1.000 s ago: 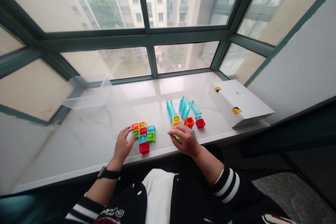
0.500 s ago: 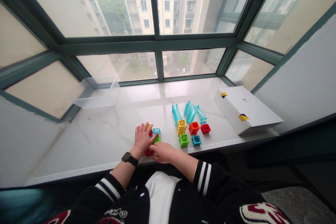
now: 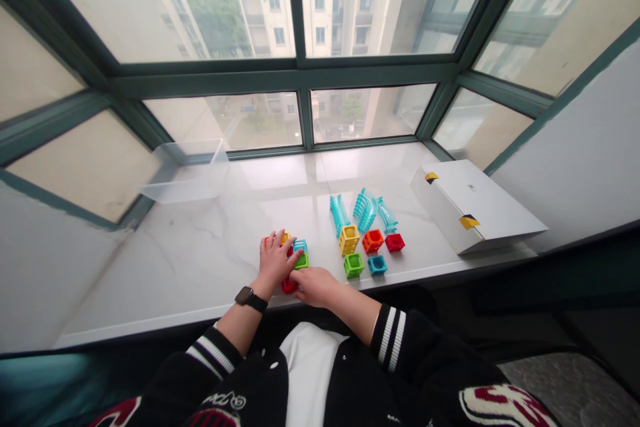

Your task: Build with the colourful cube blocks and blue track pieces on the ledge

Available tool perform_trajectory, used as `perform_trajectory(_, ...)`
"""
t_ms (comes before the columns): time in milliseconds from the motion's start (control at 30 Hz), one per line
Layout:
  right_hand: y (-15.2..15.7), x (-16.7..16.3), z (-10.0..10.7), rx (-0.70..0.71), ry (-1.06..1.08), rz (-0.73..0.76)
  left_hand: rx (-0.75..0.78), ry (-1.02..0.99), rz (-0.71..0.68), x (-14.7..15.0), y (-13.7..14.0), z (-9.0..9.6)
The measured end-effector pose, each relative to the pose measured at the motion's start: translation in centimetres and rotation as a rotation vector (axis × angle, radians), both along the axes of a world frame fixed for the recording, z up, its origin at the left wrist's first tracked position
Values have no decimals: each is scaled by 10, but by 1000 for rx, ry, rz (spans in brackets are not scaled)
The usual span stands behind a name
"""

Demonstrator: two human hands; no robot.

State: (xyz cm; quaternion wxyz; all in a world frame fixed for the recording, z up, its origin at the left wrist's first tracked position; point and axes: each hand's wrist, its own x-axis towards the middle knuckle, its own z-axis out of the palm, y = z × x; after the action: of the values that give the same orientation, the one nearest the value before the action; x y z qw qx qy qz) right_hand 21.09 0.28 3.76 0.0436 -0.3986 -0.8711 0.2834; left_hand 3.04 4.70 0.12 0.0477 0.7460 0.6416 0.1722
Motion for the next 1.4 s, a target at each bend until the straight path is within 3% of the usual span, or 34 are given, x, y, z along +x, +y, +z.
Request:
perform_trajectory(567, 0, 19, 1, 33, 34, -86, 9, -44, -9, 1, -1, 5)
perform_trajectory(1000, -4, 42, 42, 65, 339, -368, 34, -12, -34, 2, -4, 9)
perform_trajectory(1267, -10, 43, 46, -41, 565, -457, 14, -21, -18, 7, -9, 11)
perform_trajectory(1400, -12, 41, 44, -19, 726, -488, 1, -8, 8, 14, -14, 10)
